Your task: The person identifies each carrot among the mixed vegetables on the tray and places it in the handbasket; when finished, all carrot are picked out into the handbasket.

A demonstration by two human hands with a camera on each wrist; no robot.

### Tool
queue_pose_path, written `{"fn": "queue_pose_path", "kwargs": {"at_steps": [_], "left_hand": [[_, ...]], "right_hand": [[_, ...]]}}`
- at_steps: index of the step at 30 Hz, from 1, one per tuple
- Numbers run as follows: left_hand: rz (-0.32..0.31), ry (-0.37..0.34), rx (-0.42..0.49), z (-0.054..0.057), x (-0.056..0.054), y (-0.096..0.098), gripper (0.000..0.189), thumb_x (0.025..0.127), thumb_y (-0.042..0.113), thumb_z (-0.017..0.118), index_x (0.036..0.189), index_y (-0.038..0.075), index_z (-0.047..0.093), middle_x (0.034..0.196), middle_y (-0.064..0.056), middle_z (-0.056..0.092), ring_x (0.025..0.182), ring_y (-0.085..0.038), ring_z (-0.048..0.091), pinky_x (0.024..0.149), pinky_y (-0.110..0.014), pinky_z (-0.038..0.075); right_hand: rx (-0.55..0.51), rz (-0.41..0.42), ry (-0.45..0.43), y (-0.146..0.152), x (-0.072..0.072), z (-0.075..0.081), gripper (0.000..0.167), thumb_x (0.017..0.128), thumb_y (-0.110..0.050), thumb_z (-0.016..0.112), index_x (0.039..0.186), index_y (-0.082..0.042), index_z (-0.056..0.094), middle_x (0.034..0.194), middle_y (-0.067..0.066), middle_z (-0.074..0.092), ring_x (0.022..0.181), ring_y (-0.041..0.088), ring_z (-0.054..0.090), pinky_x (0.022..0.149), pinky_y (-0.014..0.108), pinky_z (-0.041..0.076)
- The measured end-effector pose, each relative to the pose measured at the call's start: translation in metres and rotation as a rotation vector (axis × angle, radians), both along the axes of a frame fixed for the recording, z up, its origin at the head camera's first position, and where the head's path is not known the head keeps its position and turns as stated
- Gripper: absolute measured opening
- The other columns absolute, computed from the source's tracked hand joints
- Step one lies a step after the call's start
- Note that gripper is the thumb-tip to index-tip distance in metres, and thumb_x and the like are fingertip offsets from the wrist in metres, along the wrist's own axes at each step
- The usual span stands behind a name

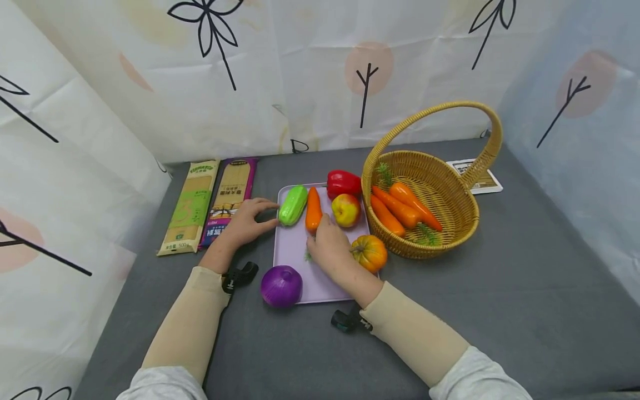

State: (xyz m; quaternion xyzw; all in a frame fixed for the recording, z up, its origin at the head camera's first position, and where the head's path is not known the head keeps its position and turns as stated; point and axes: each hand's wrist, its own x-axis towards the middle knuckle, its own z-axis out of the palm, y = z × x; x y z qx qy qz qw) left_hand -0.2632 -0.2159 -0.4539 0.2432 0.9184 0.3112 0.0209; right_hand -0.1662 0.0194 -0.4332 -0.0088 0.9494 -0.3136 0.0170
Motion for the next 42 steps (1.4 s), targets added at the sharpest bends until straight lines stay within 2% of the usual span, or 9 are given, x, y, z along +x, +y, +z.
{"fn": "queue_pose_path", "kwargs": {"at_steps": [3, 10, 16, 19, 23, 27, 34, 38, 42], "left_hand": [[0.0, 0.004, 0.007, 0.0, 0.0, -0.001, 0.048, 0.094, 0.028, 0.076, 0.136, 0.007, 0.067, 0.139, -0.017, 0.059, 0.132, -0.035, 0.048, 0.112, -0.056, 0.035], [-0.005, 0.018, 0.007, -0.002, 0.0, -0.002, 0.047, 0.094, 0.026, 0.076, 0.135, 0.006, 0.067, 0.138, -0.018, 0.059, 0.131, -0.036, 0.049, 0.112, -0.057, 0.036], [0.002, 0.015, 0.003, -0.004, -0.001, -0.002, 0.047, 0.094, 0.026, 0.076, 0.135, 0.007, 0.067, 0.139, -0.018, 0.059, 0.132, -0.036, 0.048, 0.113, -0.057, 0.034], [-0.002, 0.017, 0.005, -0.004, -0.001, -0.002, 0.046, 0.094, 0.026, 0.076, 0.135, 0.007, 0.067, 0.139, -0.018, 0.059, 0.132, -0.036, 0.048, 0.113, -0.057, 0.034], [0.001, 0.01, 0.002, -0.005, -0.001, -0.001, 0.047, 0.094, 0.026, 0.076, 0.136, 0.007, 0.067, 0.14, -0.018, 0.059, 0.132, -0.036, 0.047, 0.113, -0.057, 0.035], [0.007, -0.001, 0.002, -0.005, -0.001, -0.001, 0.047, 0.094, 0.025, 0.076, 0.137, 0.007, 0.066, 0.141, -0.018, 0.058, 0.133, -0.036, 0.046, 0.113, -0.057, 0.034], [0.007, -0.003, 0.009, -0.004, 0.0, 0.0, 0.046, 0.094, 0.023, 0.076, 0.137, 0.008, 0.066, 0.141, -0.017, 0.058, 0.133, -0.036, 0.046, 0.113, -0.058, 0.034], [0.004, -0.002, 0.009, -0.003, 0.0, 0.0, 0.046, 0.094, 0.024, 0.075, 0.137, 0.008, 0.066, 0.141, -0.017, 0.058, 0.133, -0.036, 0.046, 0.113, -0.057, 0.034], [0.003, -0.002, 0.002, -0.003, 0.0, -0.001, 0.047, 0.094, 0.026, 0.075, 0.137, 0.009, 0.066, 0.141, -0.017, 0.058, 0.133, -0.036, 0.046, 0.113, -0.058, 0.034]], "right_hand": [[-0.021, 0.001, 0.028, -0.001, 0.001, 0.001, 0.067, 0.101, -0.02, 0.062, 0.151, 0.014, 0.034, 0.121, 0.025, 0.067, 0.093, 0.028, 0.068, 0.089, 0.04, 0.058], [-0.031, 0.007, 0.162, 0.0, 0.008, 0.015, 0.059, 0.102, -0.019, 0.06, 0.147, 0.014, 0.04, 0.081, 0.014, 0.067, 0.065, 0.022, 0.063, 0.064, 0.032, 0.059], [-0.012, 0.025, 0.242, 0.005, 0.017, 0.04, 0.056, 0.101, -0.018, 0.06, 0.147, 0.01, 0.046, 0.079, 0.013, 0.067, 0.063, 0.024, 0.061, 0.064, 0.035, 0.058], [-0.01, 0.044, 0.289, 0.01, 0.022, 0.053, 0.054, 0.099, -0.017, 0.062, 0.146, 0.007, 0.05, 0.069, 0.009, 0.063, 0.055, 0.023, 0.056, 0.057, 0.035, 0.054], [-0.025, 0.079, 0.381, 0.019, 0.028, 0.07, 0.05, 0.097, -0.014, 0.064, 0.144, 0.001, 0.056, 0.058, 0.002, 0.054, 0.044, 0.02, 0.043, 0.045, 0.031, 0.04], [-0.079, 0.105, 0.438, 0.029, 0.035, 0.088, 0.046, 0.097, -0.014, 0.064, 0.142, -0.005, 0.062, 0.059, -0.001, 0.053, 0.042, 0.015, 0.039, 0.044, 0.028, 0.034], [-0.297, 0.117, 0.449, 0.05, 0.051, 0.118, 0.041, 0.098, -0.013, 0.065, 0.139, -0.013, 0.066, 0.05, -0.002, 0.041, 0.04, 0.016, 0.036, 0.04, 0.028, 0.032], [-0.392, 0.117, 0.489, 0.063, 0.06, 0.132, 0.04, 0.098, -0.011, 0.068, 0.138, -0.013, 0.067, 0.063, -0.002, 0.056, 0.047, 0.016, 0.04, 0.043, 0.027, 0.032], [-0.475, 0.125, 0.567, 0.078, 0.067, 0.142, 0.04, 0.096, -0.005, 0.069, 0.136, -0.01, 0.068, 0.083, -0.001, 0.071, 0.054, 0.017, 0.045, 0.048, 0.025, 0.036]]}}
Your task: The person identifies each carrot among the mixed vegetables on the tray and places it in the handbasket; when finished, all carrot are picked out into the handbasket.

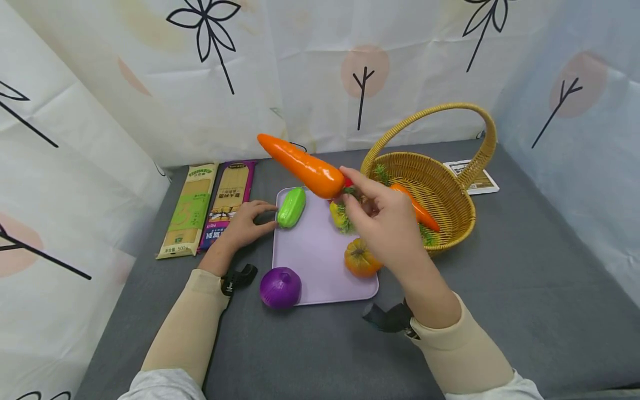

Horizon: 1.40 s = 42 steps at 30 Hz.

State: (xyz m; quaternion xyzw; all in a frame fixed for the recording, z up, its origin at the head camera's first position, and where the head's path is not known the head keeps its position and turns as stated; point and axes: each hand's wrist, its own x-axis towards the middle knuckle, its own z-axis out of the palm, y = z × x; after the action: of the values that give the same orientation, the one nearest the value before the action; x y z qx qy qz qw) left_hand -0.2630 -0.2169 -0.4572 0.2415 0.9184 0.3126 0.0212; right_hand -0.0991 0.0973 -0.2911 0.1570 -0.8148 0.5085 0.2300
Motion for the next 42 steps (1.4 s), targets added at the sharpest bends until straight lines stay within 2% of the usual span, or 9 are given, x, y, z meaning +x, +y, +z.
{"fn": "queue_pose_path", "kwargs": {"at_steps": [9, 13, 17, 24, 27, 29, 32, 35, 42], "left_hand": [[0.0, 0.012, -0.006, -0.002, -0.002, 0.0, 0.047, 0.095, 0.029, 0.074, 0.137, 0.009, 0.066, 0.14, -0.017, 0.058, 0.134, -0.036, 0.046, 0.113, -0.058, 0.033], [-0.008, 0.022, -0.001, -0.002, -0.002, -0.001, 0.047, 0.095, 0.027, 0.074, 0.136, 0.008, 0.066, 0.139, -0.017, 0.058, 0.134, -0.036, 0.046, 0.112, -0.058, 0.033], [-0.006, 0.015, 0.002, -0.001, -0.002, -0.002, 0.046, 0.094, 0.025, 0.075, 0.136, 0.009, 0.066, 0.14, -0.017, 0.058, 0.134, -0.036, 0.046, 0.113, -0.057, 0.034], [-0.005, 0.012, -0.003, 0.0, -0.001, -0.002, 0.047, 0.094, 0.025, 0.075, 0.137, 0.008, 0.066, 0.141, -0.018, 0.057, 0.134, -0.036, 0.046, 0.113, -0.057, 0.034], [-0.007, 0.017, 0.0, 0.001, 0.0, -0.002, 0.046, 0.094, 0.025, 0.075, 0.136, 0.008, 0.066, 0.14, -0.018, 0.058, 0.134, -0.036, 0.047, 0.113, -0.057, 0.034], [-0.009, 0.017, 0.003, 0.001, 0.0, -0.002, 0.046, 0.094, 0.025, 0.075, 0.136, 0.007, 0.066, 0.14, -0.018, 0.058, 0.134, -0.036, 0.047, 0.113, -0.057, 0.034], [-0.009, 0.016, 0.006, 0.0, 0.0, -0.001, 0.047, 0.094, 0.025, 0.075, 0.136, 0.007, 0.066, 0.14, -0.018, 0.058, 0.134, -0.036, 0.046, 0.113, -0.057, 0.033], [-0.013, 0.016, 0.009, 0.0, -0.001, 0.0, 0.047, 0.094, 0.026, 0.075, 0.136, 0.007, 0.066, 0.14, -0.018, 0.058, 0.133, -0.036, 0.046, 0.112, -0.057, 0.034], [-0.015, 0.014, 0.01, 0.0, 0.0, -0.001, 0.046, 0.094, 0.026, 0.075, 0.136, 0.008, 0.066, 0.139, -0.017, 0.059, 0.133, -0.036, 0.047, 0.111, -0.058, 0.035]], "right_hand": [[-0.112, -0.082, 0.092, 0.029, 0.011, 0.015, 0.042, 0.094, 0.008, 0.064, 0.133, -0.005, 0.07, 0.116, 0.009, 0.073, 0.055, 0.015, 0.048, 0.05, 0.019, 0.038], [-0.151, -0.12, 0.115, 0.04, 0.016, 0.022, 0.041, 0.095, 0.008, 0.062, 0.132, -0.006, 0.07, 0.116, 0.01, 0.073, 0.056, 0.012, 0.051, 0.05, 0.018, 0.037], [-0.198, -0.152, 0.141, 0.05, 0.02, 0.029, 0.037, 0.096, 0.004, 0.062, 0.129, -0.009, 0.073, 0.104, 0.009, 0.076, 0.054, 0.011, 0.052, 0.047, 0.019, 0.035], [-0.428, -0.127, 0.208, 0.071, 0.028, 0.035, 0.031, 0.094, 0.006, 0.063, 0.122, -0.001, 0.074, 0.093, 0.011, 0.075, 0.048, 0.014, 0.038, 0.045, 0.02, 0.032], [-0.521, -0.13, 0.207, 0.081, 0.033, 0.036, 0.03, 0.094, 0.007, 0.062, 0.122, 0.003, 0.073, 0.093, 0.016, 0.073, 0.057, 0.02, 0.047, 0.048, 0.019, 0.037], [-0.581, -0.161, 0.188, 0.088, 0.038, 0.038, 0.029, 0.094, 0.008, 0.062, 0.122, 0.004, 0.073, 0.093, 0.02, 0.071, 0.064, 0.023, 0.052, 0.051, 0.019, 0.039], [-0.568, -0.261, 0.181, 0.1, 0.044, 0.039, 0.03, 0.096, 0.006, 0.062, 0.123, 0.001, 0.074, 0.103, 0.021, 0.072, 0.076, 0.025, 0.06, 0.053, 0.019, 0.041], [-0.527, -0.387, 0.171, 0.112, 0.046, 0.038, 0.028, 0.098, 0.001, 0.063, 0.123, -0.002, 0.074, 0.104, 0.019, 0.072, 0.077, 0.023, 0.061, 0.054, 0.019, 0.042], [-0.518, -0.506, 0.27, 0.142, 0.04, 0.028, 0.025, 0.098, 0.002, 0.062, 0.119, 0.002, 0.075, 0.095, 0.014, 0.072, 0.071, 0.017, 0.057, 0.05, 0.015, 0.039]]}}
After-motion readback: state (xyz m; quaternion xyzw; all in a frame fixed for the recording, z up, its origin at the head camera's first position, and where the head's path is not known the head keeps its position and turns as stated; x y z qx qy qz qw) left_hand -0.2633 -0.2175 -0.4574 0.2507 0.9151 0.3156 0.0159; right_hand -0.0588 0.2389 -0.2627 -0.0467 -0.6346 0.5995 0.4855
